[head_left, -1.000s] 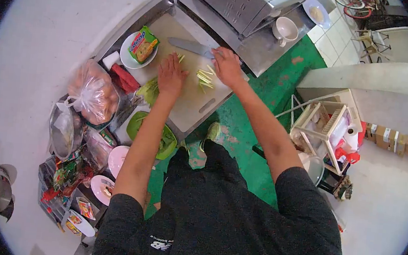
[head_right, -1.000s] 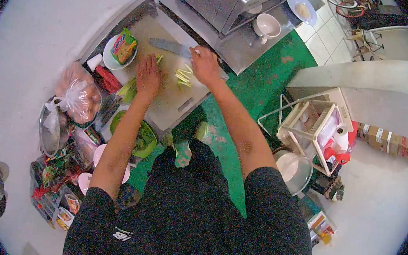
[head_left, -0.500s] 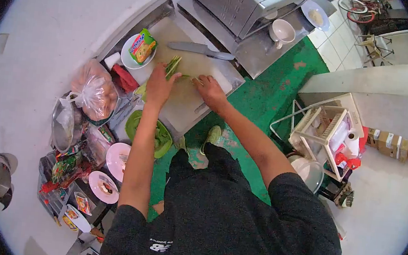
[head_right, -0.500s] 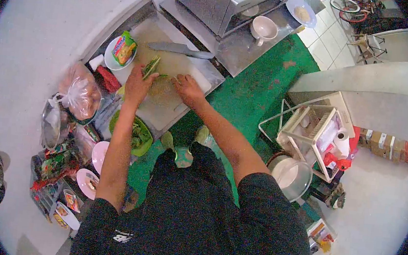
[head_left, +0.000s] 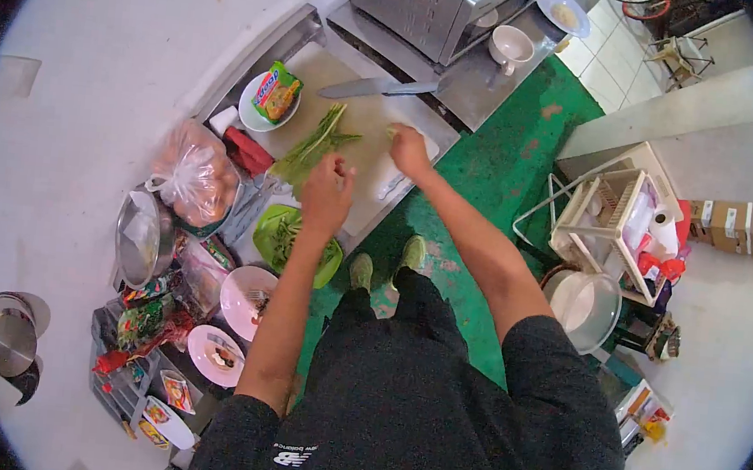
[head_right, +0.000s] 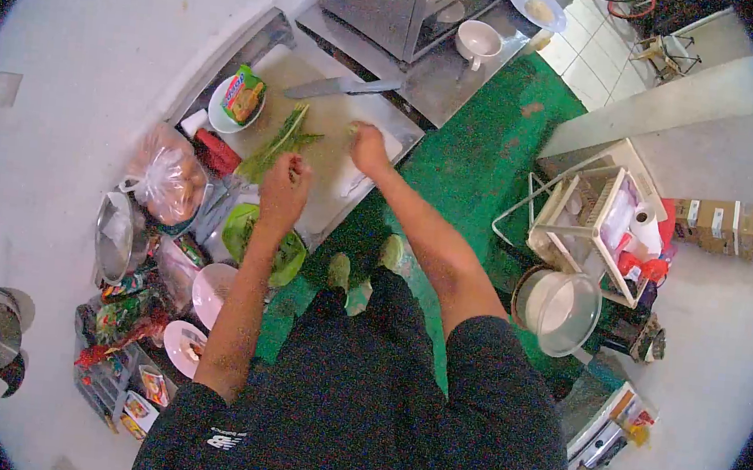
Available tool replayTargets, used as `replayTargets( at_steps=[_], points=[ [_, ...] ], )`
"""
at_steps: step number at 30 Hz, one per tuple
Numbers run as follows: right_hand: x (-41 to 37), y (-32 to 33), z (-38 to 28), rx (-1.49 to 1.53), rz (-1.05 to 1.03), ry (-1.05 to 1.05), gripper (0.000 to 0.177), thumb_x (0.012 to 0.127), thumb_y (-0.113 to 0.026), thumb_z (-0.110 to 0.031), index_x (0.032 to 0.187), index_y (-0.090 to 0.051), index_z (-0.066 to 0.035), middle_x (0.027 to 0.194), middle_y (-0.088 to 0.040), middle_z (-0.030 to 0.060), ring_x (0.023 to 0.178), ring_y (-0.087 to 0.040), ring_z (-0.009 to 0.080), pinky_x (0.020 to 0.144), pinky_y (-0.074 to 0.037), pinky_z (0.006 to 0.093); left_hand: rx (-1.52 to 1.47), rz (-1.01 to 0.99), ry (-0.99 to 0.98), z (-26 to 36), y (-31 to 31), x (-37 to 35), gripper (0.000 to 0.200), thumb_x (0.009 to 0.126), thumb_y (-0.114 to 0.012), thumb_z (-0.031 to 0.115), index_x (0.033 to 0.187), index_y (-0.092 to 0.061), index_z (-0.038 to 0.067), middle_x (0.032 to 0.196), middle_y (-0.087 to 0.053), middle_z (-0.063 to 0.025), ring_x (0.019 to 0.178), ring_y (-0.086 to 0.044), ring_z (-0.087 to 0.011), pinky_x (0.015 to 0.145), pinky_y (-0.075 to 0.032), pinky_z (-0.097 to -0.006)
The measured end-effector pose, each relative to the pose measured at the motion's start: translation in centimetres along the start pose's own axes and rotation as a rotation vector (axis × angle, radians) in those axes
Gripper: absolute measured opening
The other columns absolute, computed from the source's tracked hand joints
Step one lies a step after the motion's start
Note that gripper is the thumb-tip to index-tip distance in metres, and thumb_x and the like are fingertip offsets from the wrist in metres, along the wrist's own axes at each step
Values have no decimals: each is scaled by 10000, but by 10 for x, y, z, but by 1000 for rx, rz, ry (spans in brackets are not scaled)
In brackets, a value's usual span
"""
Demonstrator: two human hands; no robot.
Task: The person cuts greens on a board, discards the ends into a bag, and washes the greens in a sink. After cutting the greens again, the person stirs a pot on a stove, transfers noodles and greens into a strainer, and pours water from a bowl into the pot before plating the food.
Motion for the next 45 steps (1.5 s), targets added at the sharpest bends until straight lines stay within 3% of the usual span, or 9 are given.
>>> replayTargets(
  at_steps=[2, 4, 10, 21, 31, 37, 39, 42, 45],
  points=[
    [-9, 17, -12, 259, -15, -220, 383, 918, -508, -46, 1294, -494, 27, 989, -619, 150, 806, -622, 302, 725, -526, 411, -125, -69, 83, 8, 1, -16, 251, 895, -633, 186, 1062, -567, 12, 877, -641, -147, 794, -631, -290, 725, -495, -412],
    [-29, 32, -24, 1443, 27, -621, 380, 944, -510, -42, 1316, -469, 22, 880, -593, 94, 704, -588, 199, 641, -511, 304, -252, -155, 163, 14, -5, -35, 239, 903, -630, 185, 1050, -571, 6, 872, -645, -146, 773, -632, -268, 709, -500, -395],
    [-165, 101, -84, 1844, 24, -408, 332, 971, -503, -38, 1294, -462, 24, 993, -539, 66, 777, -505, 111, 635, -459, 227, -454, -308, 122, 42, -17, -77, 207, 930, -609, 179, 1048, -573, 13, 895, -662, -150, 751, -635, -262, 701, -508, -375],
    [-555, 196, -36, 1731, 837, -556, 418, 961, -532, -81, 1367, -452, -21, 986, -586, 34, 761, -547, 93, 620, -476, 204, -311, -953, -235, 106, -84, -220, 248, 921, -597, 216, 1090, -542, 42, 947, -669, -194, 899, -651, -381, 763, -503, -463],
    [-931, 229, 23, 1757, 1462, -414, 371, 974, -480, -52, 1341, -473, -1, 991, -589, 70, 765, -550, 116, 608, -484, 222, -11, -1059, -636, 174, -256, -390, 289, 892, -643, 225, 1089, -555, 34, 876, -656, -188, 794, -663, -323, 709, -522, -415],
    [-1014, 306, 115, 1767, 1409, -480, 350, 963, -516, -42, 1309, -500, 6, 966, -590, 69, 746, -548, 111, 587, -488, 238, 382, -1224, -391, 194, -279, -445, 320, 884, -625, 243, 1085, -569, 0, 1018, -660, -240, 956, -633, -426, 814, -499, -481],
    [-1015, 336, 156, 1726, 1402, -558, 331, 967, -512, -45, 1294, -511, 5, 952, -594, 64, 738, -547, 113, 582, -485, 238, 293, -1287, -166, 91, -333, -451, 331, 875, -643, 269, 1081, -585, 17, 1034, -665, -240, 959, -634, -427, 806, -499, -488],
    [-1014, 369, 228, 1656, 1362, -665, 305, 975, -509, -57, 1274, -528, 4, 934, -601, 57, 728, -549, 116, 574, -482, 240, 481, -1426, -33, 236, -296, -486, 297, 883, -643, 276, 1061, -603, 41, 1007, -676, -218, 915, -654, -386, 781, -507, -466],
    [-1000, 425, 276, 1595, 1330, -708, 304, 980, -514, -75, 1274, -535, -2, 931, -608, 53, 724, -556, 118, 569, -481, 243, 471, -1345, -401, 124, -374, -502, 259, 889, -650, 291, 1006, -607, 63, 917, -679, -174, 817, -658, -309, 729, -507, -431]
  ],
)
Point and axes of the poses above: each hand's wrist, its own x-axis towards the middle knuckle, its own y-axis out of the back of the hand, z = x × y, the point moved 1 cm from there along x, towards the middle knuckle
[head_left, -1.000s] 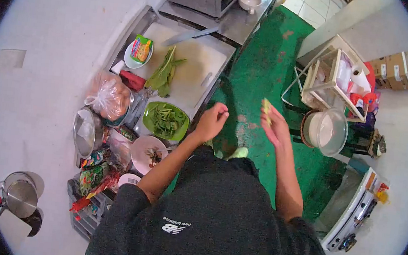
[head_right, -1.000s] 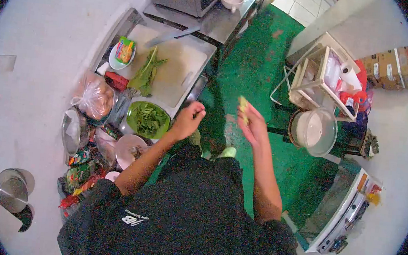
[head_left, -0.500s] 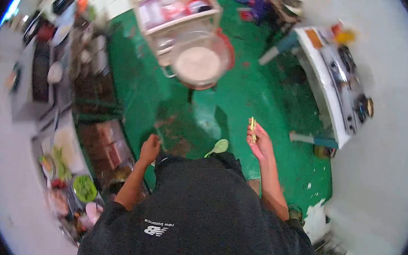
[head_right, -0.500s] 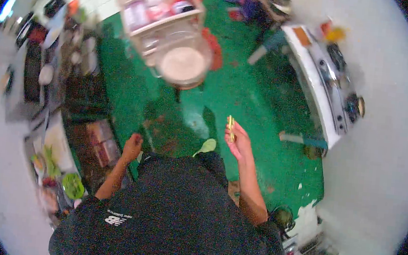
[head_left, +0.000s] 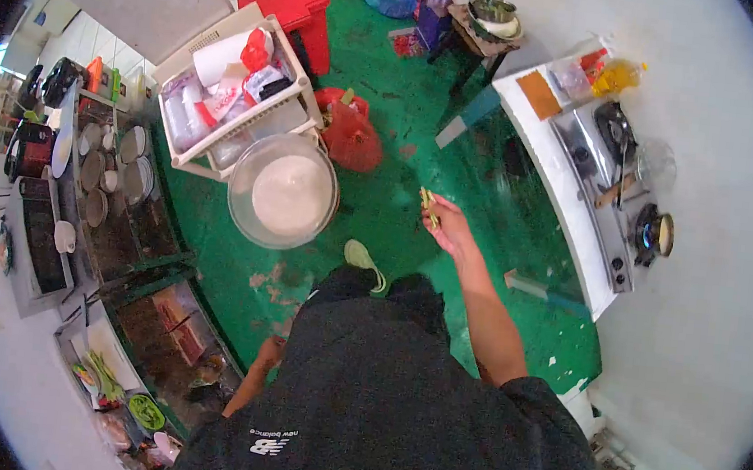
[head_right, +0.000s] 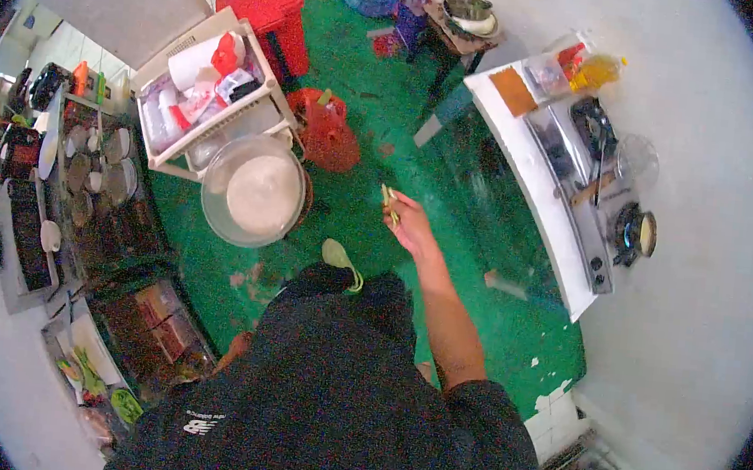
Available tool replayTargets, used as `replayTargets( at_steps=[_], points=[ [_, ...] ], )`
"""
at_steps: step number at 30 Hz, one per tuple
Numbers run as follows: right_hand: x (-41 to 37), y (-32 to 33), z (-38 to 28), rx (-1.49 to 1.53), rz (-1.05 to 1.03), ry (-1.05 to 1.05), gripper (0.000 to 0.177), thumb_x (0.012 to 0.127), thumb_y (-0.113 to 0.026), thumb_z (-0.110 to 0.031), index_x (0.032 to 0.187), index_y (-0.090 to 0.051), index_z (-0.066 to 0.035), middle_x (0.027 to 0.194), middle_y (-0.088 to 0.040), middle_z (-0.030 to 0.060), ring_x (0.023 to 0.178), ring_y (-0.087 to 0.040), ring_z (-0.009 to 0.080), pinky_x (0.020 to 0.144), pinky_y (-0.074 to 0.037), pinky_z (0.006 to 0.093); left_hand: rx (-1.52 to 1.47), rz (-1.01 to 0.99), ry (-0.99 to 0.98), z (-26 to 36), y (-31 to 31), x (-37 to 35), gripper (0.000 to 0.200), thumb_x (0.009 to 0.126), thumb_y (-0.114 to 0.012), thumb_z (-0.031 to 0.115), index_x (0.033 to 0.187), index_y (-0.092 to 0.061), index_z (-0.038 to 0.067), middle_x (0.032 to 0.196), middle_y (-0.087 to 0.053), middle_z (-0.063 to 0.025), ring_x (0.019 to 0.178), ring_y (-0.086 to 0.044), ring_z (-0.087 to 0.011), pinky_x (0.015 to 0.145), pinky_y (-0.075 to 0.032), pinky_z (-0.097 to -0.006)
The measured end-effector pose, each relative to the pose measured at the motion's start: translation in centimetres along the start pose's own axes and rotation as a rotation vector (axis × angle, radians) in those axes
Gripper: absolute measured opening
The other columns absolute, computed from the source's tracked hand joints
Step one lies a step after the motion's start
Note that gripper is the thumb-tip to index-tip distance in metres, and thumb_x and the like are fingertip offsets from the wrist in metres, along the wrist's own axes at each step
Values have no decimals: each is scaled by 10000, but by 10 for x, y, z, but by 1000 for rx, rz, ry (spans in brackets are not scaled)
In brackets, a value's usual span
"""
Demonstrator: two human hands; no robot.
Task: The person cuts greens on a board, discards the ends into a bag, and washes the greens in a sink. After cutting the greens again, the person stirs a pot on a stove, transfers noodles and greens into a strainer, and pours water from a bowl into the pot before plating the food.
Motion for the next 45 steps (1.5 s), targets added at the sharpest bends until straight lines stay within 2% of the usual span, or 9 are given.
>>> replayTargets(
  at_steps=[8, 11, 15, 21, 24, 27, 31, 39, 45],
  points=[
    [211, -38, -85, -606, -34, -7, 378, 943, -483, -89, 1303, -548, 8, 885, -606, 32, 725, -540, 98, 575, -453, 257, -893, 152, 43, 158, 62, -32, 277, 940, -576, 282, 888, -559, 11, 748, -607, -114, 703, -610, -280, 652, -470, -410],
    [339, -53, -96, -1170, -193, 94, 414, 890, -518, -121, 1275, -587, 13, 814, -627, 60, 786, -571, 109, 619, -478, 289, -445, 153, 190, 184, 31, -63, 321, 944, -568, 335, 853, -562, 28, 721, -581, -105, 670, -583, -235, 644, -456, -424],
    [561, -35, -25, -1860, -424, 634, 300, 801, -561, -133, 1025, -689, 21, 845, -684, 184, 843, -676, 312, 740, -548, 396, -756, 89, 715, 285, -10, -86, 289, 932, -570, 318, 883, -588, 34, 770, -599, -125, 735, -609, -255, 689, -467, -416],
    [740, -42, 69, -2495, -932, 530, 356, 835, -523, -179, 1069, -632, 67, 984, -663, 260, 951, -641, 408, 833, -528, 476, -781, 47, 865, 384, -14, -9, 286, 933, -572, 316, 890, -589, 34, 779, -604, -123, 744, -610, -255, 695, -469, -413],
    [712, -102, 46, -2022, -583, 457, 389, 867, -471, -214, 1082, -608, 80, 972, -659, 274, 928, -651, 400, 841, -522, 490, -801, 39, 887, 404, -8, 13, 285, 933, -573, 315, 894, -590, 34, 784, -606, -122, 749, -610, -255, 698, -470, -411],
    [811, -45, 145, -1976, -566, 1104, 360, 875, -503, -221, 1008, -609, 97, 901, -672, 260, 897, -658, 409, 820, -528, 492, -788, 36, 877, 412, -1, 32, 283, 934, -574, 314, 897, -591, 34, 789, -608, -121, 753, -610, -255, 701, -471, -410],
    [726, -132, 59, -2045, -522, 461, 256, 849, -578, -214, 985, -697, -33, 1006, -680, 216, 994, -650, 387, 847, -525, 495, -750, 48, 805, 404, 12, 44, 282, 935, -575, 313, 902, -592, 34, 796, -611, -120, 759, -611, -255, 705, -473, -408],
    [463, -146, -134, -1601, -31, 830, 227, 893, -541, -226, 865, -699, -65, 827, -669, 201, 732, -641, 404, 646, -499, 527, -534, 4, 362, 303, 81, 79, 278, 936, -577, 310, 912, -594, 34, 809, -616, -117, 771, -612, -255, 713, -475, -403],
    [225, -102, -199, -1279, 440, 1421, 385, 825, -567, -99, 1208, -594, -75, 944, -688, 159, 966, -635, 347, 987, -401, 504, -268, -135, 12, 259, 147, 136, 276, 937, -579, 309, 919, -596, 34, 818, -621, -115, 779, -612, -256, 719, -477, -400]
  ],
)
Point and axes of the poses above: each hand's wrist, its own x-axis towards the middle knuckle, its own y-axis out of the back of the hand, z = x × y, the point moved 1 cm from there along x, towards the middle knuckle
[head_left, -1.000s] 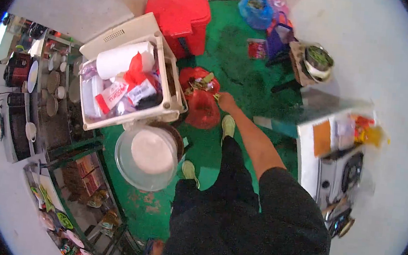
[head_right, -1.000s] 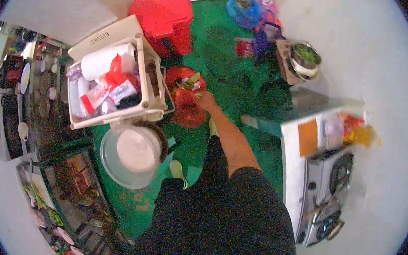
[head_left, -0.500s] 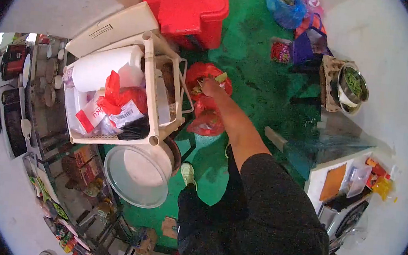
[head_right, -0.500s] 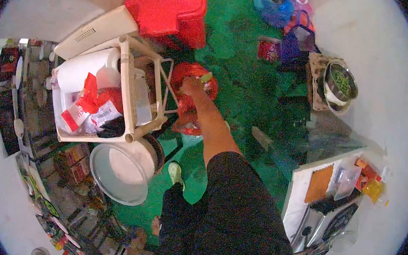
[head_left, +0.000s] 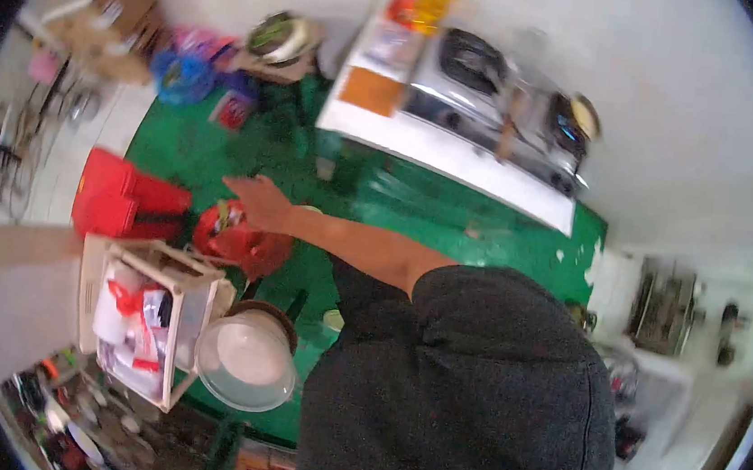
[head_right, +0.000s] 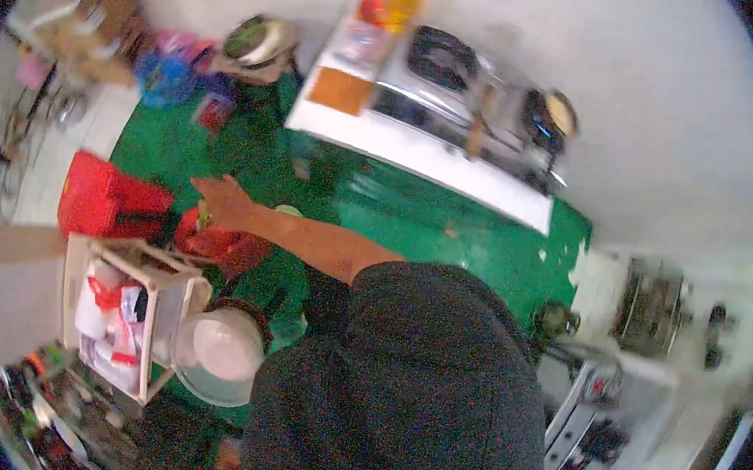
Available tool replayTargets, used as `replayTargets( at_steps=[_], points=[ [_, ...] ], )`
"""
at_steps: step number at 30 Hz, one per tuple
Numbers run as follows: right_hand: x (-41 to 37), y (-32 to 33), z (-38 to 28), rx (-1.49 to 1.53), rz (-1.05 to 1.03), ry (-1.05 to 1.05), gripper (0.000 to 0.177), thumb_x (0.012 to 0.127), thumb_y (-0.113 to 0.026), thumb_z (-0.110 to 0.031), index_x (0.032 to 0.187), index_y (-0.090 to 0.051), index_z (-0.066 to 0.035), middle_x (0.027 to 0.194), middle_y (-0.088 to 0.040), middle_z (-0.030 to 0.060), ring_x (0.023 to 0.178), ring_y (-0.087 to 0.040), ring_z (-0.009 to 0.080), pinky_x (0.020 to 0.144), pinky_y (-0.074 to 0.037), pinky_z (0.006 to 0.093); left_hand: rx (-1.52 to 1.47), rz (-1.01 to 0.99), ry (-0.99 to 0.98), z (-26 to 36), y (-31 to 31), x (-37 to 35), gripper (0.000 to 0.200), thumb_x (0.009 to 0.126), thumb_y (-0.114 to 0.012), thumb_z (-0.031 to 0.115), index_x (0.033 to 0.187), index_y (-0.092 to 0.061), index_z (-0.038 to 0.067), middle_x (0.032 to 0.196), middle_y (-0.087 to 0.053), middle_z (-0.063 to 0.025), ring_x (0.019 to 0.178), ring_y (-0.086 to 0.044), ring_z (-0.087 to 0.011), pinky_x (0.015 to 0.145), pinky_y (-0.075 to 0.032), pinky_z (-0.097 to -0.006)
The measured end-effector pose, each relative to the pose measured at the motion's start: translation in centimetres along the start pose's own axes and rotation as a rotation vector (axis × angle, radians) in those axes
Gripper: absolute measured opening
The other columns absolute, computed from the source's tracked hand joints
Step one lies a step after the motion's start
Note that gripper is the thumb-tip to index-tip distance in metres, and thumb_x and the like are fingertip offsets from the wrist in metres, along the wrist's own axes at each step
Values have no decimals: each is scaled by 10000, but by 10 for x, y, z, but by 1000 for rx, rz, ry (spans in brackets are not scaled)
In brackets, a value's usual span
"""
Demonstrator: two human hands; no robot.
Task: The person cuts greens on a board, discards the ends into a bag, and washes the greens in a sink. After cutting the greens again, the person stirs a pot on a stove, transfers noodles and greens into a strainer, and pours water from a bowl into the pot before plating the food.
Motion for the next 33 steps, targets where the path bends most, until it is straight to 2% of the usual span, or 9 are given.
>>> replayTargets(
  at_steps=[2, 4, 10, 11, 15, 20, 24, 29, 33],
  points=[
    [-24, 69, -4, 12, -713, -315, 540, 794, -580, -70, 1328, -504, -84, 1190, -620, 178, 1130, -570, 354, 985, -398, 515, 70, -26, -57, 6, 11, 10, 275, 938, -579, 308, 921, -596, 34, 822, -622, -115, 782, -612, -256, 721, -478, -399],
    [-71, 136, -13, 17, -611, -415, 598, 798, -585, -62, 1380, -453, -93, 1364, -504, 180, 1234, -504, 352, 1001, -387, 524, 122, -36, -93, 9, 15, 15, 275, 938, -580, 307, 923, -597, 34, 825, -623, -114, 785, -613, -256, 723, -478, -397],
    [-311, 275, 50, -178, -252, -443, 433, 796, -619, -130, 1222, -594, -59, 1231, -598, 174, 1103, -592, 377, 933, -482, 432, 279, -114, -154, 19, -3, 20, 273, 939, -581, 305, 931, -598, 34, 835, -628, -112, 794, -613, -256, 729, -480, -394],
    [-332, 305, 49, -344, -534, -661, 306, 823, -646, -203, 1083, -648, -42, 1069, -663, 170, 988, -636, 373, 866, -502, 462, 311, -126, -173, 22, -10, 22, 272, 939, -581, 305, 932, -599, 34, 836, -628, -112, 795, -613, -256, 730, -480, -393],
    [-366, 398, 42, -240, -151, -1185, 266, 871, -642, -312, 956, -644, -60, 857, -643, 211, 810, -632, 411, 722, -509, 511, 521, -168, -341, 48, -40, 30, 271, 940, -583, 304, 936, -600, 34, 843, -631, -110, 801, -614, -256, 734, -482, -391],
    [-268, 468, 96, -324, 85, -974, 341, 863, -679, -271, 1066, -626, -2, 977, -668, 182, 931, -642, 365, 832, -510, 451, 1143, 116, -1068, 138, -108, 68, 269, 941, -584, 302, 942, -601, 34, 851, -635, -109, 808, -614, -256, 739, -483, -388],
    [-178, 489, 218, -335, 229, -886, 661, 795, -723, -367, 1278, -478, 12, 1222, -559, 252, 1157, -523, 423, 989, -426, 494, 257, -314, -692, 349, -193, 26, 267, 945, -588, 273, 1028, -617, 21, 959, -669, -134, 882, -640, -260, 809, -493, -387],
    [-98, 496, 314, -509, 100, -1256, 1070, 703, -776, -556, 1473, -246, -36, 1502, -283, 230, 1333, -374, 422, 1033, -381, 560, 401, -171, -905, 533, -318, -24, 257, 942, -613, 240, 1065, -604, 15, 935, -656, -92, 850, -603, -177, 809, -488, -323],
    [-92, 494, 341, -543, 38, -1349, 1132, 681, -795, -571, 1486, -205, -35, 1490, -287, 238, 1346, -359, 409, 1028, -387, 549, 275, -266, -946, 602, -379, -18, 268, 939, -622, 219, 1105, -594, 10, 963, -662, -100, 878, -614, -182, 818, -490, -317]
  ],
)
Point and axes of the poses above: each hand's wrist, its own x-axis towards the middle knuckle, its own y-axis out of the back of the hand, z = x × y, the point moved 1 cm from there along x, towards the middle knuckle
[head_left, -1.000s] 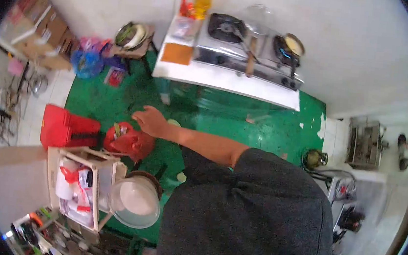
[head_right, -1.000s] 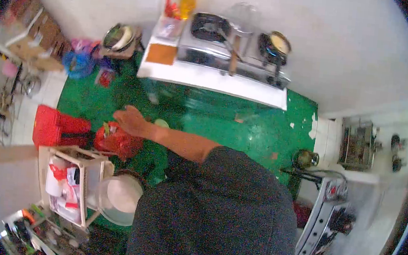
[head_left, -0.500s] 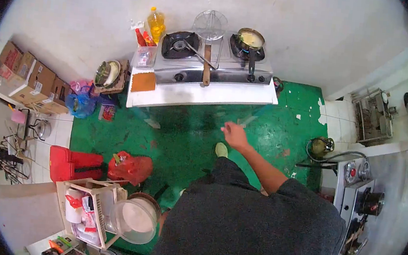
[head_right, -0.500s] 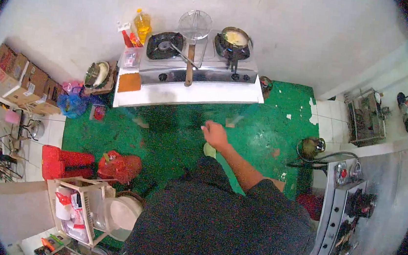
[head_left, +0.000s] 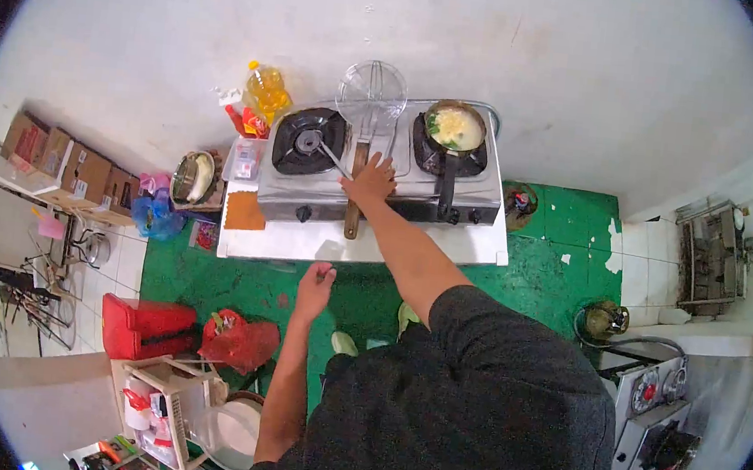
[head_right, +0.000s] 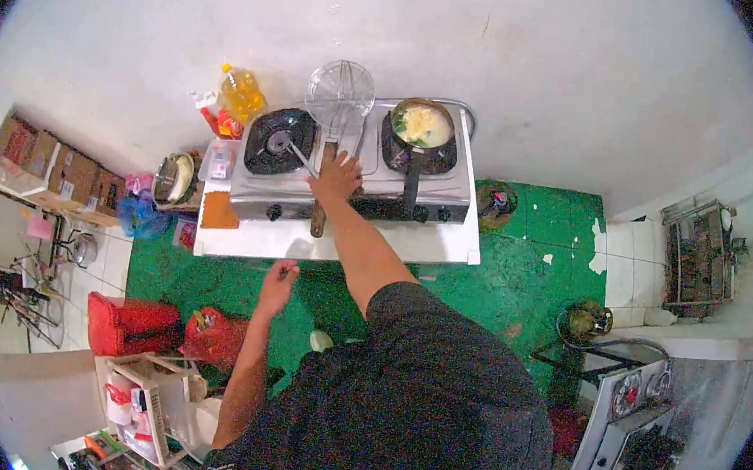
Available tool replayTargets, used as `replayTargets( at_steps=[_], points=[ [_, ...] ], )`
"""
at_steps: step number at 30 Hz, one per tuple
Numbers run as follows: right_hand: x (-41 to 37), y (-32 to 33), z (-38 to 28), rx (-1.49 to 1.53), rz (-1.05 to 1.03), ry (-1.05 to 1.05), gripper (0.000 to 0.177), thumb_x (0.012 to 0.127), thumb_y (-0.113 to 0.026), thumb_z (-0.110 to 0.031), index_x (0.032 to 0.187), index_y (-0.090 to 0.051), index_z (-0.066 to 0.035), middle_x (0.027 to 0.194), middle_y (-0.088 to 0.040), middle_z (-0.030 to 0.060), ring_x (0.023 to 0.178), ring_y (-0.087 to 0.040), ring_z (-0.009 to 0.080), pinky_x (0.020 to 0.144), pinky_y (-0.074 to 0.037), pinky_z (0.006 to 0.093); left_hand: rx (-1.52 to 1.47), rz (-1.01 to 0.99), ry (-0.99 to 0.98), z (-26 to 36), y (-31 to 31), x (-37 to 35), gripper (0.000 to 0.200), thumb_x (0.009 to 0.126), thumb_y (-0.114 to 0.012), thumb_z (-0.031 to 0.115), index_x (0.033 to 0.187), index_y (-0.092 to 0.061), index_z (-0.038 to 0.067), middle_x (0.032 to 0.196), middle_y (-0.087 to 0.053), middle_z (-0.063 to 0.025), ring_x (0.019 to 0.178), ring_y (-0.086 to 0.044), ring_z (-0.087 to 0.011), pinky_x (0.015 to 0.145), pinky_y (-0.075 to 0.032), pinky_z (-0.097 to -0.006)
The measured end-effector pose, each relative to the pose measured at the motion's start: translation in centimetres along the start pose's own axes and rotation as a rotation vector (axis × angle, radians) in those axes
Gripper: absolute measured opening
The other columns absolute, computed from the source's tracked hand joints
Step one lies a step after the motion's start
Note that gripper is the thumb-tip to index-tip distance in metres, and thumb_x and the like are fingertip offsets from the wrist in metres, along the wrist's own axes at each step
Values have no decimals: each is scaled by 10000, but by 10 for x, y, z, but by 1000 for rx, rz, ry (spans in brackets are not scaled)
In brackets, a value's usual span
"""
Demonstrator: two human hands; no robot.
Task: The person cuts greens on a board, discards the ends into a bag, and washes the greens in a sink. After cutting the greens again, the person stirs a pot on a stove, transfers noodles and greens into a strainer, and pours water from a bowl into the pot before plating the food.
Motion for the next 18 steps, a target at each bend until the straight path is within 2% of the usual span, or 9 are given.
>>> replayTargets(
  at_steps=[4, 7, 9, 12, 13, 14, 15, 17, 18],
  points=[
    [7, -9, 1, 72, 15, -55, 1100, 672, -844, -467, 1449, -225, 5, 1425, -364, 220, 1287, -431, 395, 1001, -414, 529, -39, -42, -18, 7, -11, 60, 313, 935, -627, 238, 1131, -581, -2, 984, -666, -131, 917, -632, -219, 834, -491, -317],
    [12, -18, 7, 196, -77, -103, 1178, 693, -810, -496, 1504, -131, 23, 1461, -332, 274, 1337, -376, 411, 1062, -363, 510, -8, -64, 3, 4, -20, 105, 362, 938, -622, 286, 1143, -560, -5, 996, -657, -143, 929, -627, -234, 855, -484, -333],
    [10, -18, 8, 233, -50, -106, 1181, 689, -815, -490, 1495, -136, 44, 1443, -356, 268, 1317, -399, 400, 1055, -374, 499, 7, -108, 26, -7, -28, 139, 393, 939, -618, 315, 1156, -547, -5, 1013, -652, -149, 943, -623, -241, 870, -480, -342],
    [-4, -4, 11, 218, -35, -93, 1179, 688, -818, -487, 1476, -152, 84, 1394, -407, 253, 1272, -442, 375, 1031, -396, 488, -119, -239, 298, -4, -33, 160, 471, 959, -556, 418, 1201, -494, 19, 1156, -613, -144, 1061, -592, -246, 889, -462, -370],
    [-4, -6, 13, 169, -48, -55, 1174, 690, -815, -491, 1467, -164, 102, 1364, -434, 244, 1246, -462, 360, 1015, -409, 486, -110, -270, 294, 2, -30, 163, 471, 959, -556, 418, 1201, -494, 19, 1156, -613, -144, 1061, -592, -246, 889, -462, -370],
    [-8, -10, 13, 121, 88, 5, 1129, 689, -811, -491, 1464, -217, 76, 1298, -470, 225, 1170, -498, 360, 980, -426, 484, -205, -336, 333, 6, -27, 164, 525, 948, -544, 486, 1252, -466, 65, 1199, -592, -106, 1067, -591, -240, 874, -464, -425],
    [-16, -9, 16, 120, 89, -24, 1129, 689, -811, -491, 1464, -217, 76, 1298, -470, 225, 1170, -498, 360, 980, -426, 484, -300, -397, 378, 11, -23, 162, 581, 938, -532, 554, 1302, -438, 111, 1242, -571, -67, 1072, -589, -234, 860, -467, -479],
    [-34, 2, 20, 53, 236, 51, 1086, 685, -790, -535, 1437, -288, 67, 1281, -505, 219, 1142, -524, 381, 895, -466, 486, -332, -432, 454, 21, -22, 166, 561, 937, -525, 566, 1268, -449, 121, 1231, -573, -58, 1098, -568, -229, 902, -440, -488],
    [-43, -3, 33, 90, 401, 110, 835, 762, -745, -476, 1357, -441, 25, 1147, -597, 206, 1057, -582, 363, 842, -487, 474, -330, -460, 443, 19, -22, 169, 560, 931, -531, 574, 1256, -456, 124, 1216, -579, -59, 1102, -562, -229, 910, -433, -486]
  ],
)
Point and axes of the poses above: each hand's wrist, its own x-axis towards the middle knuckle, its own y-axis out of the back of the hand, z = x × y, the point moved 1 cm from there along x, towards the middle knuckle
